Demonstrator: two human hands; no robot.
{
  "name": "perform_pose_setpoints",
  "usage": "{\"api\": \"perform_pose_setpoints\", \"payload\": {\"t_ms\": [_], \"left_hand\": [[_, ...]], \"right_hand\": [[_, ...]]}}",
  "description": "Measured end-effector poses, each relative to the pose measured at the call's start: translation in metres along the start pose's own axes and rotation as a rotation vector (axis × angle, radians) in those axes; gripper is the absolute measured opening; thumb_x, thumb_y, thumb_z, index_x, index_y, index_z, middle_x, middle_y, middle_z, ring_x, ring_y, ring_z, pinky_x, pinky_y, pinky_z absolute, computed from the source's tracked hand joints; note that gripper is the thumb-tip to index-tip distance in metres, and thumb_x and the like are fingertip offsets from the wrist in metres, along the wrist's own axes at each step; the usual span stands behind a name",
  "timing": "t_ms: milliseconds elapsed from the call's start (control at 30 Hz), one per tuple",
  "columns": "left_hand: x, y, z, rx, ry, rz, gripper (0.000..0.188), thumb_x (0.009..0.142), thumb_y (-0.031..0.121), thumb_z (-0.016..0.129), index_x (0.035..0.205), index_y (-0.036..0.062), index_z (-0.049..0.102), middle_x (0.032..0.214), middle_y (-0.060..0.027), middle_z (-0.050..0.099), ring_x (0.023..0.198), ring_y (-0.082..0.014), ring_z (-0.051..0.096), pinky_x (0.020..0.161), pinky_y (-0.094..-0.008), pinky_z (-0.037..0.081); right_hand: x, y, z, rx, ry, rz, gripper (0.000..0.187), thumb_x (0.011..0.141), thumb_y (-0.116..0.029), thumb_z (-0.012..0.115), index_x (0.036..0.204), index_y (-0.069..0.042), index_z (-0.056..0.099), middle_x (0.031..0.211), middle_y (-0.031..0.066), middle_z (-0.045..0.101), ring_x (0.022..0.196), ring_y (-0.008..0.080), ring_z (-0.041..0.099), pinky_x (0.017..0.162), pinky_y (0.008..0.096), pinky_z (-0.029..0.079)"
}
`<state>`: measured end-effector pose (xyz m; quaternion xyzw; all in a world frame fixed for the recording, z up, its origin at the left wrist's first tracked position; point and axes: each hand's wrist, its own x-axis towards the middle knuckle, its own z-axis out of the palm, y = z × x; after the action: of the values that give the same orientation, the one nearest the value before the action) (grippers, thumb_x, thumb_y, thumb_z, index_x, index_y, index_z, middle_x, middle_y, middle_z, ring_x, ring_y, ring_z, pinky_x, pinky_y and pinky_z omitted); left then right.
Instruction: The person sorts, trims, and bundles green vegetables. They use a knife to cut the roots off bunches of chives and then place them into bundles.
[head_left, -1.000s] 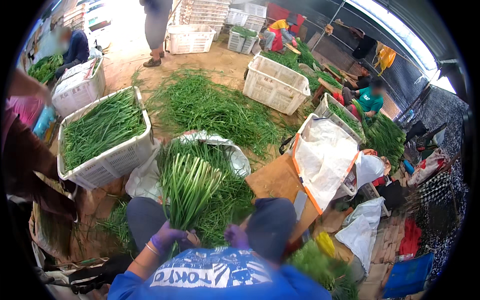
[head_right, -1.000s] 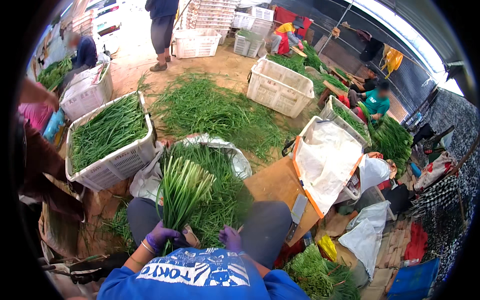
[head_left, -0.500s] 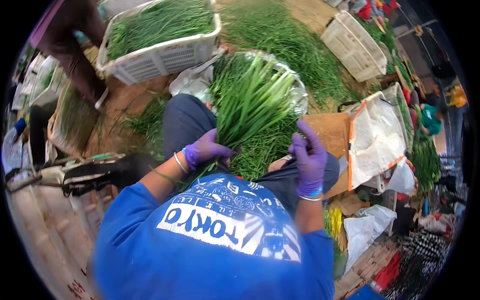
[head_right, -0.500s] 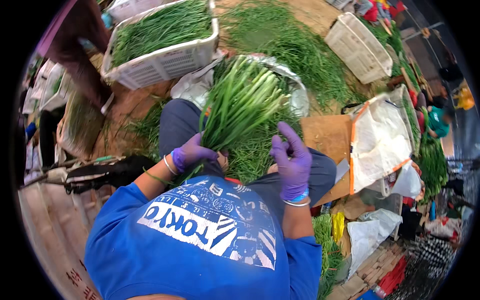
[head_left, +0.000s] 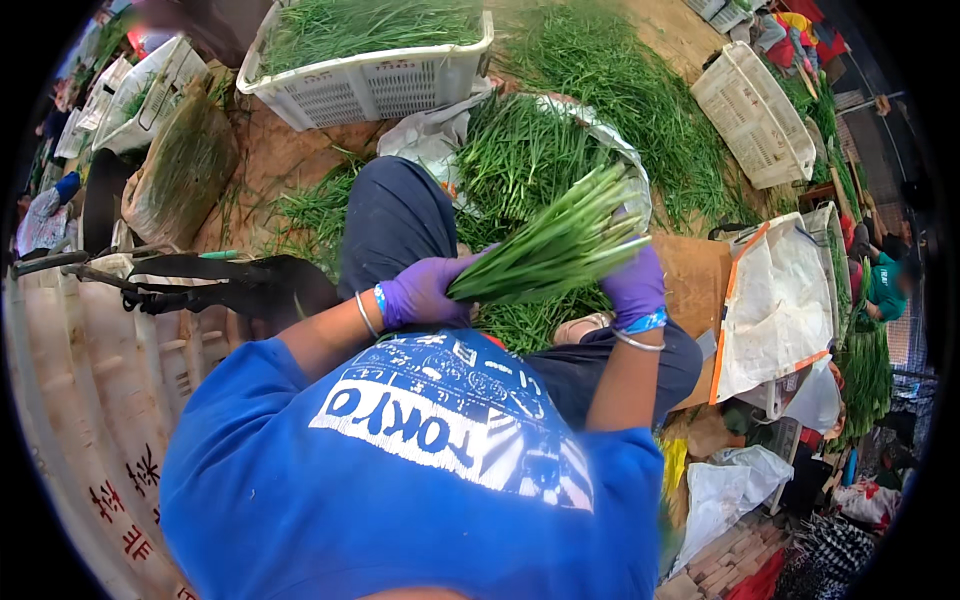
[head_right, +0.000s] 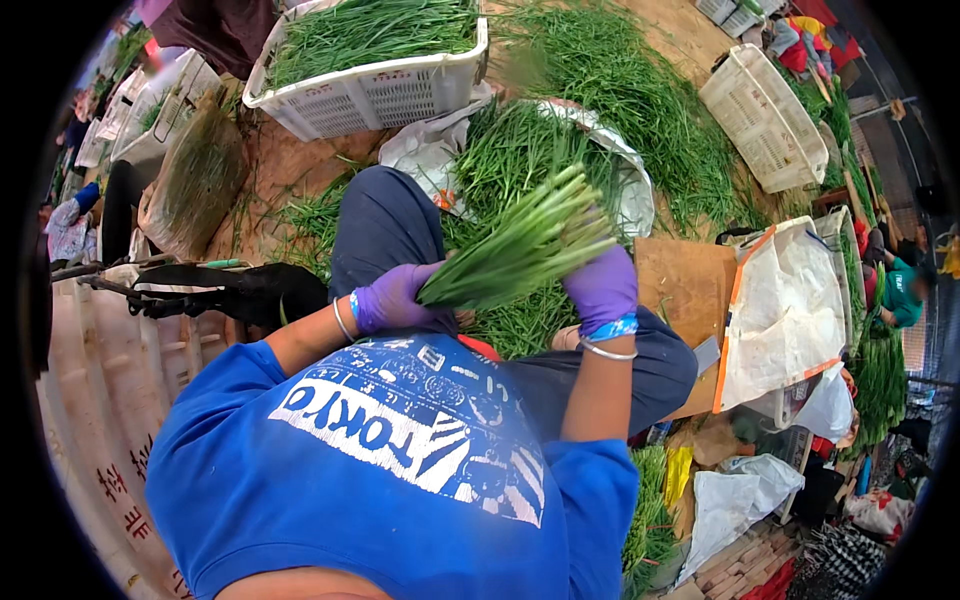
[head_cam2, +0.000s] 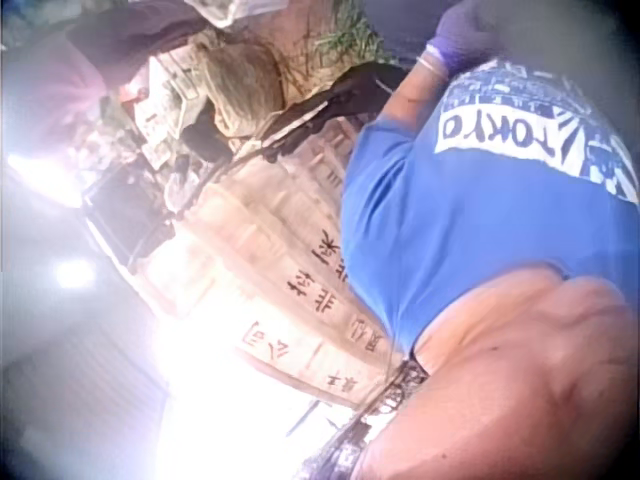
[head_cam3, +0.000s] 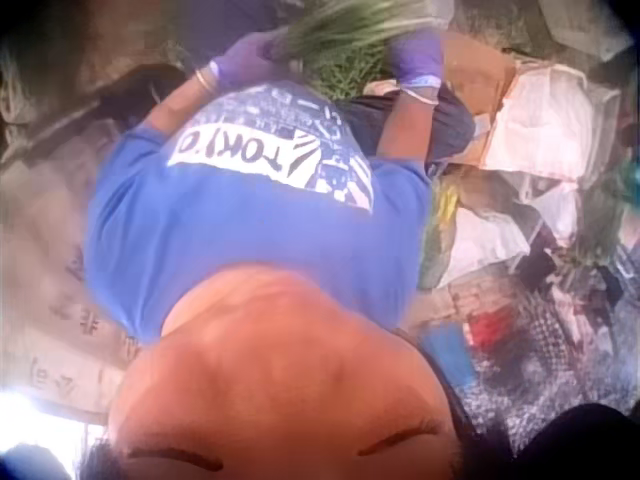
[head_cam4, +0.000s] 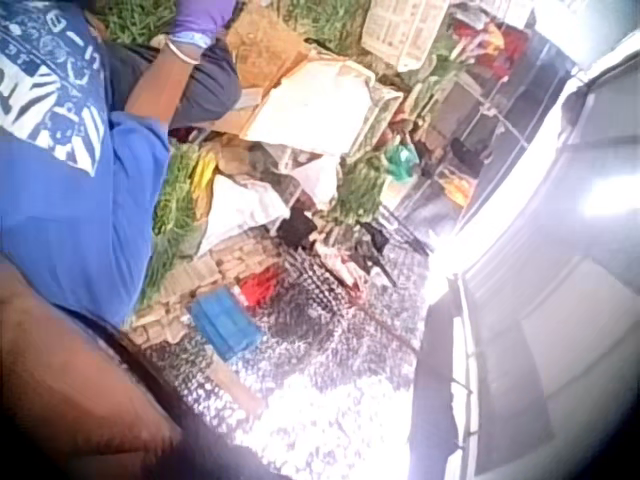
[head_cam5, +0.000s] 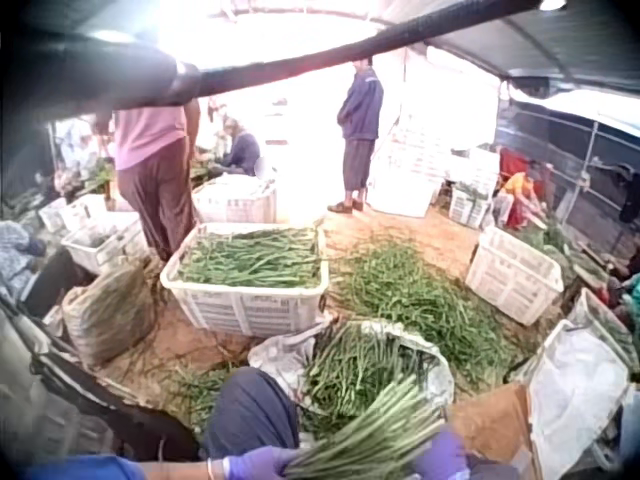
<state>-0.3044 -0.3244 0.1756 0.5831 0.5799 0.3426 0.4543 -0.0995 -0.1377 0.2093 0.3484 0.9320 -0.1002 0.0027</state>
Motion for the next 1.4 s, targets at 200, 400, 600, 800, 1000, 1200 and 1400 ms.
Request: {"api": "perform_pose_setpoints", "payload": {"t_ms": [200, 400, 600, 800, 1000, 1200, 1400], "left_hand": [[-0.005, -0.007, 0.006, 0.004, -0.077, 0.029, 0.06, 0.07, 0.015, 0.069, 0.124, 0.0104, 0.043, 0.098, -0.0117, 0.062, 0.088, -0.0183, 0.061, 0.077, -0.0286, 0.045], [-0.006, -0.001, 0.003, -0.17, -0.097, 0.028, 0.053, 0.07, 0.01, 0.069, 0.119, 0.0067, 0.048, 0.098, -0.0078, 0.063, 0.089, -0.0124, 0.059, 0.078, -0.0269, 0.044], [-0.008, -0.001, 0.002, -0.229, -0.204, -0.023, 0.046, 0.072, 0.009, 0.068, 0.114, 0.005, 0.051, 0.101, -0.0054, 0.062, 0.089, -0.0084, 0.056, 0.081, -0.025, 0.043], [0.005, -0.003, 0.002, -0.086, -0.212, 0.061, 0.035, 0.072, 0.011, 0.066, 0.104, 0.0015, 0.055, 0.093, -0.0137, 0.063, 0.082, -0.0173, 0.061, 0.075, -0.0304, 0.046], [-0.002, 0.014, 0.006, -0.119, -0.183, -0.033, 0.04, 0.074, 0.011, 0.068, 0.11, 0.004, 0.055, 0.099, -0.0079, 0.063, 0.087, -0.0122, 0.059, 0.08, -0.0272, 0.045], [0.011, 0.029, 0.012, -0.158, -0.209, -0.1, 0.036, 0.072, 0.009, 0.07, 0.105, 0.0017, 0.057, 0.098, -0.0032, 0.062, 0.087, -0.0078, 0.056, 0.078, -0.0247, 0.045], [0.008, 0.007, -0.014, -0.557, 0.08, -0.153, 0.037, 0.059, -0.005, 0.066, 0.095, 0.0005, 0.059, 0.084, -0.0043, 0.062, 0.074, -0.0138, 0.059, 0.063, -0.0257, 0.048]], "right_hand": [[-0.025, -0.011, 0.028, -0.008, 0.454, -0.14, 0.032, 0.07, -0.013, 0.058, 0.102, -0.005, 0.059, 0.098, 0.0135, 0.06, 0.087, 0.0281, 0.058, 0.075, 0.0329, 0.047], [-0.039, -0.005, 0.041, 0.603, 0.095, 0.069, 0.03, 0.072, -0.012, 0.058, 0.101, -0.004, 0.059, 0.099, 0.0101, 0.061, 0.091, 0.0276, 0.057, 0.079, 0.0333, 0.045], [-0.048, 0.002, 0.044, 0.123, 0.13, -0.183, 0.045, 0.06, -0.01, 0.066, 0.104, -0.004, 0.054, 0.101, 0.0131, 0.057, 0.092, 0.0258, 0.054, 0.08, 0.0348, 0.044], [-0.055, 0.011, 0.056, 1.465, 0.086, 0.321, 0.015, 0.072, -0.008, 0.06, 0.086, -0.005, 0.061, 0.074, 0.0084, 0.063, 0.064, 0.0137, 0.061, 0.051, 0.0282, 0.049], [-0.043, 0.021, 0.064, 1.577, -0.301, 0.412, 0.024, 0.078, -0.009, 0.056, 0.1, -0.001, 0.057, 0.069, 0.0082, 0.062, 0.05, 0.0156, 0.057, 0.047, 0.0249, 0.048], [-0.064, 0.045, 0.06, 2.209, 0.07, 0.441, 0.019, 0.079, -0.013, 0.054, 0.091, 0.001, 0.058, 0.058, 0.0032, 0.053, 0.044, 0.0064, 0.046, 0.04, 0.0189, 0.038], [-0.106, 0.076, 0.052, 2.699, 0.603, -0.337, 0.017, 0.085, -0.014, 0.049, 0.089, 0.002, 0.056, 0.056, 0.0004, 0.047, 0.043, 0.0049, 0.04, 0.04, 0.0199, 0.032]]}}
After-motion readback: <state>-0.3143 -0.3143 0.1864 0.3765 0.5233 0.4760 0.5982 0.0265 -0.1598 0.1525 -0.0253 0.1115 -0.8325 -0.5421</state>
